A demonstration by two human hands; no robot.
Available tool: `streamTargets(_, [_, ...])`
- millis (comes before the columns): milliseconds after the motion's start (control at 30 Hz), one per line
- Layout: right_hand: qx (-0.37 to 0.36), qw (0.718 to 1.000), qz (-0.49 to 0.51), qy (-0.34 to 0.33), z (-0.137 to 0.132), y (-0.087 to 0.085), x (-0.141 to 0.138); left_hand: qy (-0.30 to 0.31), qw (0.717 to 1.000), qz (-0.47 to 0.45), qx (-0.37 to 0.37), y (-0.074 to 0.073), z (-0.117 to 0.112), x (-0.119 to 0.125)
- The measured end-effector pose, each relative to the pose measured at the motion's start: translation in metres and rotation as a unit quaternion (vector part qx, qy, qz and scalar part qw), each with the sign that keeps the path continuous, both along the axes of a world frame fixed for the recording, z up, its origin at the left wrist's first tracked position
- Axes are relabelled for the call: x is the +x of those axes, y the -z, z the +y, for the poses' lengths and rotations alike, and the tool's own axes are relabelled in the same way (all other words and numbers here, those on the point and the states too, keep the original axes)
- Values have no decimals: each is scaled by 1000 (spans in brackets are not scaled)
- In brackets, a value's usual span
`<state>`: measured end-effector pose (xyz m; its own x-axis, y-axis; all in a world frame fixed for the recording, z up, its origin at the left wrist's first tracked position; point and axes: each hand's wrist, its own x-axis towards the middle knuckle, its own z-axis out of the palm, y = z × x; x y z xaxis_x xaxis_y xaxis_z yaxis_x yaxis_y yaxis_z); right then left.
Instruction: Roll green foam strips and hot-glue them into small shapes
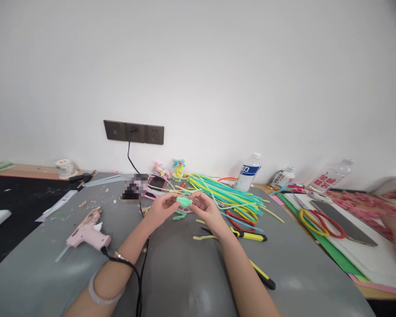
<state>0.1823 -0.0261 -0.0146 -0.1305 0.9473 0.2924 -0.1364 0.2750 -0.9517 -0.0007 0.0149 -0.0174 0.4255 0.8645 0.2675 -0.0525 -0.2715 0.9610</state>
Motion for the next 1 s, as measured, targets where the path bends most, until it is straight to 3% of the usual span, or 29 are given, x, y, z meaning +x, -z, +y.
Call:
streamTargets(233, [16,999,-30,4,-3,-3,0,4,999,-27,-26,-1,1,1])
streamTargets(400, [92,994,-48,24,-2,-2,0,-2,997,-42,-61,-7,1,1])
streamTargets(600, [233,950,-172,113,-1,-3,0,-7,996,-41,-83,-10,-1,2])
streamTargets(1000, [289,911,-252,152,-7,-8,-1,-5,995,-32,-98,-10,-1,1])
